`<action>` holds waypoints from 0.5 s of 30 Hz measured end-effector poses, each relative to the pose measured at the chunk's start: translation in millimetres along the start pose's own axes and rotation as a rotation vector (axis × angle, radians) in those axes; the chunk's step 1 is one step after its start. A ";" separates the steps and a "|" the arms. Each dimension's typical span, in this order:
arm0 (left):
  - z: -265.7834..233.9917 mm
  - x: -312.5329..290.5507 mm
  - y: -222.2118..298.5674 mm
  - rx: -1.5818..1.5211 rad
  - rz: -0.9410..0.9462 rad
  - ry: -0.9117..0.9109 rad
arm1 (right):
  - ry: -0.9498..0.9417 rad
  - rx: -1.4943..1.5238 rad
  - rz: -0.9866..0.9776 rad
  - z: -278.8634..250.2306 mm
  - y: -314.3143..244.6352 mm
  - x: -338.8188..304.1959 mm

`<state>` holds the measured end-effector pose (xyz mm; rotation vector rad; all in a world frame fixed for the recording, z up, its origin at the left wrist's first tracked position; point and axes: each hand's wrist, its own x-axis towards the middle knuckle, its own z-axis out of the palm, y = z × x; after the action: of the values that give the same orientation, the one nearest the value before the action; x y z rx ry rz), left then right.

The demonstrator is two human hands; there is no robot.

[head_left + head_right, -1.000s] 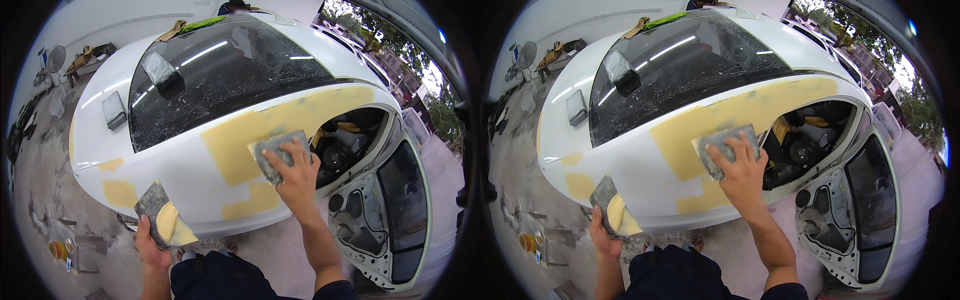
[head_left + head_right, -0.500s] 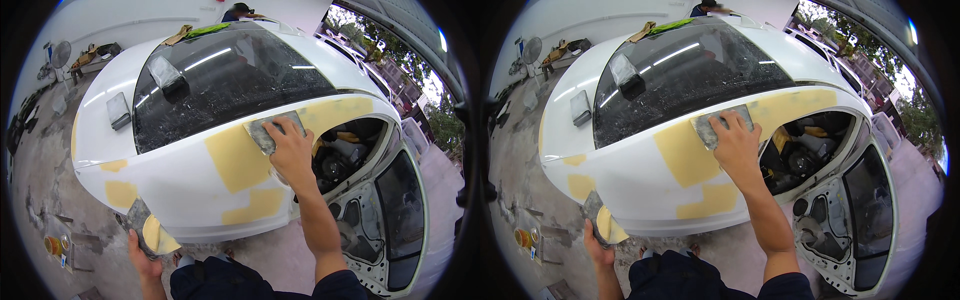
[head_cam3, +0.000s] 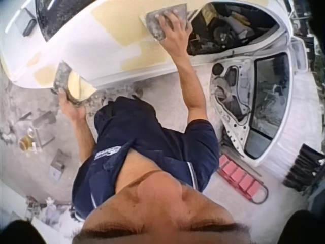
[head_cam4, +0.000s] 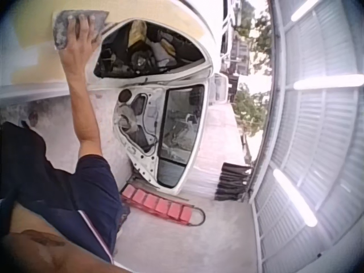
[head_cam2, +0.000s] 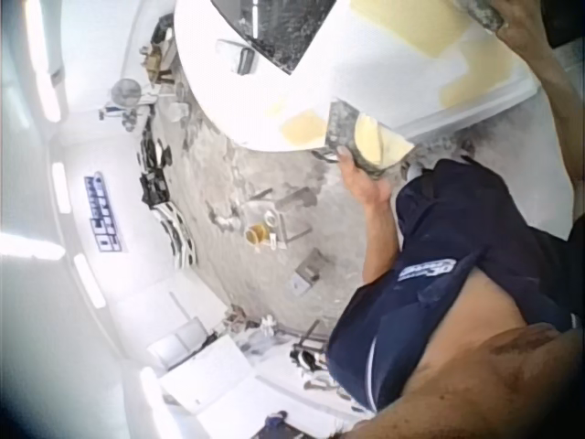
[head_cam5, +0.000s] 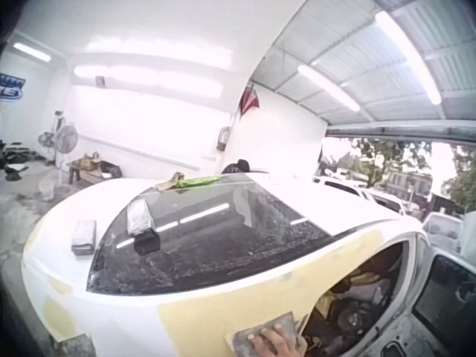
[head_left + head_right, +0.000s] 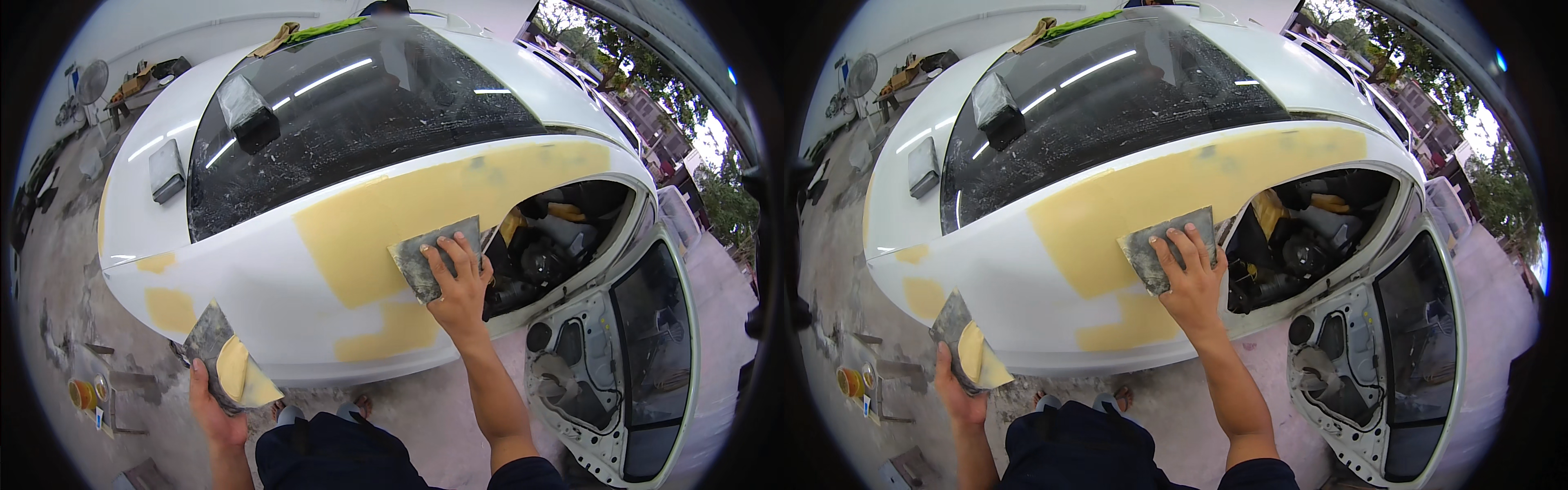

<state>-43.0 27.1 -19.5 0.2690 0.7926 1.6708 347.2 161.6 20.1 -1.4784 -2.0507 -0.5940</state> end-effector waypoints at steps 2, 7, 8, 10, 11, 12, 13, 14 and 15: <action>3.5 -2.4 -2.1 0.022 -0.014 -0.015 | 0.038 0.010 -0.043 12.3 7.6 -16.4; 19.8 -8.4 -8.5 0.064 -0.010 -0.014 | 0.184 0.060 -0.033 -10.4 6.8 -47.9; 25.4 -9.4 -12.8 0.048 0.001 -0.026 | 0.290 0.117 -0.040 -22.8 4.2 -50.7; 39.3 -10.0 -24.1 -0.006 -0.046 -0.082 | 0.271 0.304 0.093 -50.7 -3.0 -52.0; 47.6 -7.4 -30.1 -0.032 -0.101 -0.113 | 0.271 0.403 0.175 -65.5 -9.8 -51.3; 57.9 -6.5 -39.8 0.006 -0.059 -0.091 | 0.235 0.448 0.135 -80.9 -16.5 -47.7; 68.2 -2.2 -49.0 0.010 -0.046 -0.123 | 0.189 0.500 0.109 -95.9 -23.9 -41.9; 79.6 1.8 -59.2 0.005 -0.016 -0.126 | 0.144 0.546 0.096 -108.8 -33.1 -35.0; 90.2 5.6 -65.7 0.021 -0.004 -0.147 | 0.069 0.509 0.046 -122.0 -44.3 -28.8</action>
<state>58.1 68.1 4.6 0.3996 0.7003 1.6197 332.7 50.7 92.0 -1.1793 -1.9197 -0.0850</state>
